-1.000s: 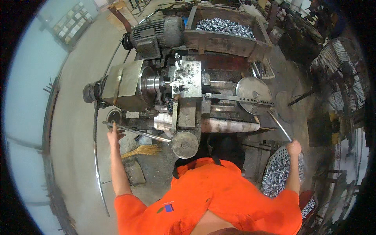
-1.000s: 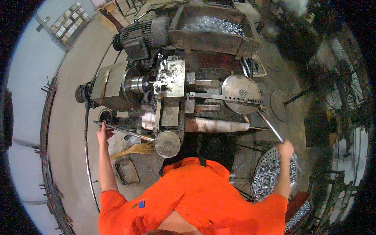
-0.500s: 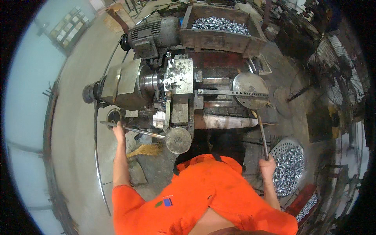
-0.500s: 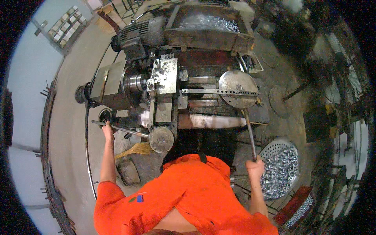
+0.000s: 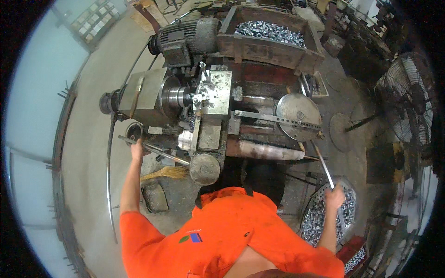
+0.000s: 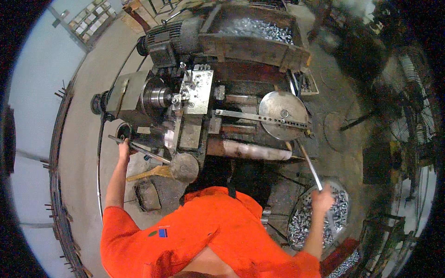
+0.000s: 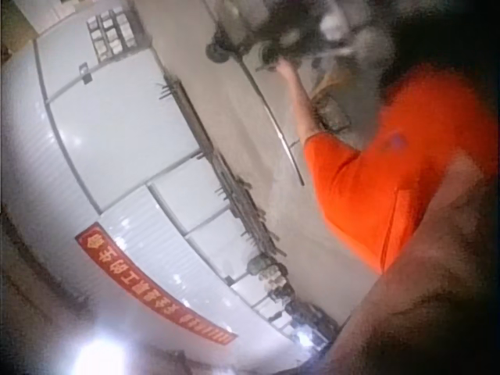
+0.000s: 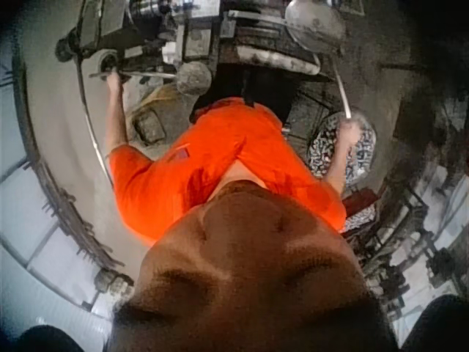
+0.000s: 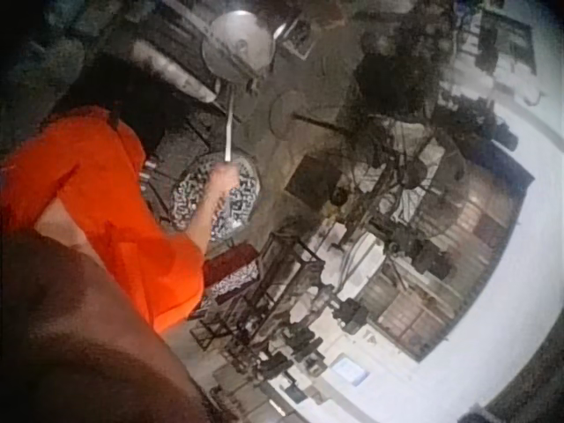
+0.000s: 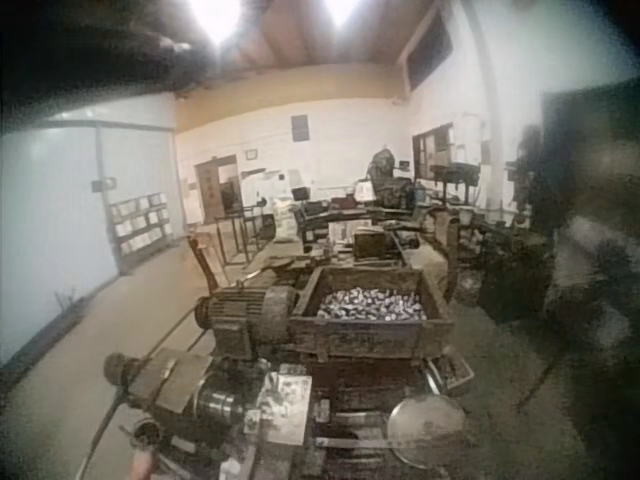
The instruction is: The person repeatedly feeds metal rods into a turning machine, operates the controls, and collects the finished metal parts into a perforated tray. The cycle of loading, machining, and collecting is repeated throughout the clip.
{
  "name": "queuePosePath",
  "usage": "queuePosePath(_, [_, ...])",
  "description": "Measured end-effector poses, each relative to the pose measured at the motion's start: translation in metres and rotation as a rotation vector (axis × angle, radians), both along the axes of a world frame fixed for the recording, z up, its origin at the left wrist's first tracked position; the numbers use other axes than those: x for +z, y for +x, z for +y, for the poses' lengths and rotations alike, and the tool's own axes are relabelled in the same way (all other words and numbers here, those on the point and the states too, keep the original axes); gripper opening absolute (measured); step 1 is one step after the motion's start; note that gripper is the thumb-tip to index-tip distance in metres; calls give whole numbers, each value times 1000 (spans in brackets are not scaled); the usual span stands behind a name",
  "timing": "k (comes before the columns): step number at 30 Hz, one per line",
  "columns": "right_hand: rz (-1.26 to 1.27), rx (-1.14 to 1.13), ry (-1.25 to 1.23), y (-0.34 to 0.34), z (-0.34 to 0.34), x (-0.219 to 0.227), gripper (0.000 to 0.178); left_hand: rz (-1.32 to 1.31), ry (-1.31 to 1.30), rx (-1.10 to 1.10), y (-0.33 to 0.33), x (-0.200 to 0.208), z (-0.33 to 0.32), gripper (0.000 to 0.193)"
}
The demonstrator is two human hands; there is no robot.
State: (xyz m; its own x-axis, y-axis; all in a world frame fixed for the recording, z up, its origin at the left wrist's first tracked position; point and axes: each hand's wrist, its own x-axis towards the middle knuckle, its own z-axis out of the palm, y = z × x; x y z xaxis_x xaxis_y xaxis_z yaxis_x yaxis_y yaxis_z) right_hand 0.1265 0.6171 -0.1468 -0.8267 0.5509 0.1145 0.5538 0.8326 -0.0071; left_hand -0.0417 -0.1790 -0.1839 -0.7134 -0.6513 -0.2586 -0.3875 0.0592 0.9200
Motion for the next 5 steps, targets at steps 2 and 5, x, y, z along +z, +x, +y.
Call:
queuePosePath(2, [-89,46,170,-28,64,-10,50,-29,53,33,-13,1,11,37])
queuePosePath(5, [47,-17,296,-90,103,-10,51,-46,91,-35,-9,-3,13,41])
